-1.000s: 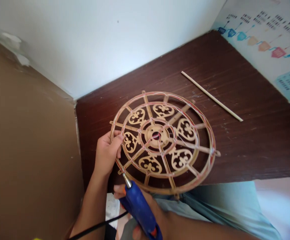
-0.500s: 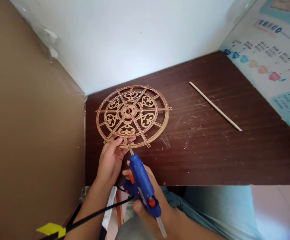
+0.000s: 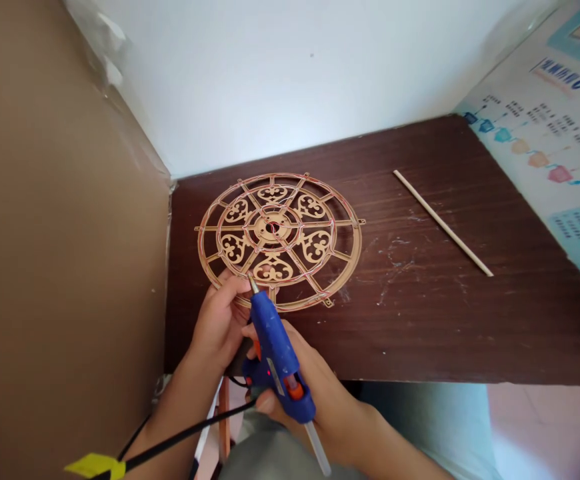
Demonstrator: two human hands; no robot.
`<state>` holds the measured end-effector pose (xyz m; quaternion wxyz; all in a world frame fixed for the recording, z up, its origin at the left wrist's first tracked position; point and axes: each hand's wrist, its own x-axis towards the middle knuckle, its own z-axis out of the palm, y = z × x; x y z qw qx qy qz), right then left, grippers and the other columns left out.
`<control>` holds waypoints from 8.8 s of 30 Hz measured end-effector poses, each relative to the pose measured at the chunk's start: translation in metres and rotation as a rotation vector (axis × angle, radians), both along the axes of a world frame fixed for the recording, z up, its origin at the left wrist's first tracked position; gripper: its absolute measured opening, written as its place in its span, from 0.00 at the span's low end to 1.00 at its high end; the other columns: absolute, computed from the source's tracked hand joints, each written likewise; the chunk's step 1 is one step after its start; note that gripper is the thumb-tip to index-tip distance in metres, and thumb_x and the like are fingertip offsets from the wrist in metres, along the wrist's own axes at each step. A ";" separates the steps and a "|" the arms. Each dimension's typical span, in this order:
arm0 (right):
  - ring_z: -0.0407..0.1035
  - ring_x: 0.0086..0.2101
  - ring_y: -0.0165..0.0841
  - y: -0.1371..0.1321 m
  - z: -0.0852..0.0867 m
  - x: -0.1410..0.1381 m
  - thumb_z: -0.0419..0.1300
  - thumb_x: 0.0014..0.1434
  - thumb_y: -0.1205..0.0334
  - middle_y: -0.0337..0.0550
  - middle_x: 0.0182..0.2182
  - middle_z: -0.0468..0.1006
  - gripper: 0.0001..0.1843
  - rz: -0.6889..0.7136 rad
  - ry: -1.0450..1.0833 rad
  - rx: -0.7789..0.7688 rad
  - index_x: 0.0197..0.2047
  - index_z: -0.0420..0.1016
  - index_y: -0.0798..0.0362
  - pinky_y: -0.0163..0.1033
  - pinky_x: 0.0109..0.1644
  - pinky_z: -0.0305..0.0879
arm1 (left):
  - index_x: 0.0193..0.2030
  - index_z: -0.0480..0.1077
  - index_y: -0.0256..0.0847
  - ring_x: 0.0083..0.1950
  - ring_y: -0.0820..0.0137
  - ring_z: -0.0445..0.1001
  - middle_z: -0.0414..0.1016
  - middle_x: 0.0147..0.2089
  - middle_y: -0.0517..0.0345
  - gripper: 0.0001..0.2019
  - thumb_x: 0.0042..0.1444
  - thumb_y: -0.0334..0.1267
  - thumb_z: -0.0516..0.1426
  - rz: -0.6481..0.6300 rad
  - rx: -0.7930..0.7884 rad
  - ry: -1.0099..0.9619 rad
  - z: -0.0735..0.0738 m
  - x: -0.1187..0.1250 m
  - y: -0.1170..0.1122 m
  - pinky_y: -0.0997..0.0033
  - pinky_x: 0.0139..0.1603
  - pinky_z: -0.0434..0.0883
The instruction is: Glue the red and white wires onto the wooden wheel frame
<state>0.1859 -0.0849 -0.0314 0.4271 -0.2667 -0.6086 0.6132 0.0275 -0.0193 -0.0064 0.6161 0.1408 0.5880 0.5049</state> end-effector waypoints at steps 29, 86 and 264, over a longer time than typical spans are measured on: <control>0.78 0.55 0.43 -0.017 -0.039 0.003 0.65 0.76 0.51 0.52 0.64 0.78 0.19 0.028 -0.027 -0.283 0.65 0.78 0.48 0.55 0.59 0.80 | 0.32 0.71 0.45 0.44 0.63 0.83 0.83 0.37 0.63 0.12 0.40 0.34 0.67 0.282 0.208 0.108 0.009 0.012 0.016 0.63 0.49 0.82; 0.74 0.51 0.46 -0.001 -0.022 -0.013 0.59 0.72 0.32 0.52 0.54 0.76 0.29 0.118 -0.128 -0.191 0.62 0.71 0.46 0.57 0.57 0.78 | 0.34 0.76 0.46 0.42 0.62 0.86 0.83 0.35 0.62 0.08 0.45 0.33 0.66 0.345 0.419 0.201 -0.006 0.009 0.009 0.65 0.46 0.82; 0.85 0.37 0.49 -0.064 -0.065 0.035 0.65 0.64 0.28 0.47 0.40 0.90 0.29 -0.191 -0.470 0.137 0.55 0.87 0.39 0.51 0.42 0.85 | 0.52 0.78 0.54 0.71 0.50 0.78 0.86 0.57 0.57 0.21 0.49 0.39 0.61 0.366 0.204 -0.068 0.007 0.035 -0.030 0.40 0.71 0.75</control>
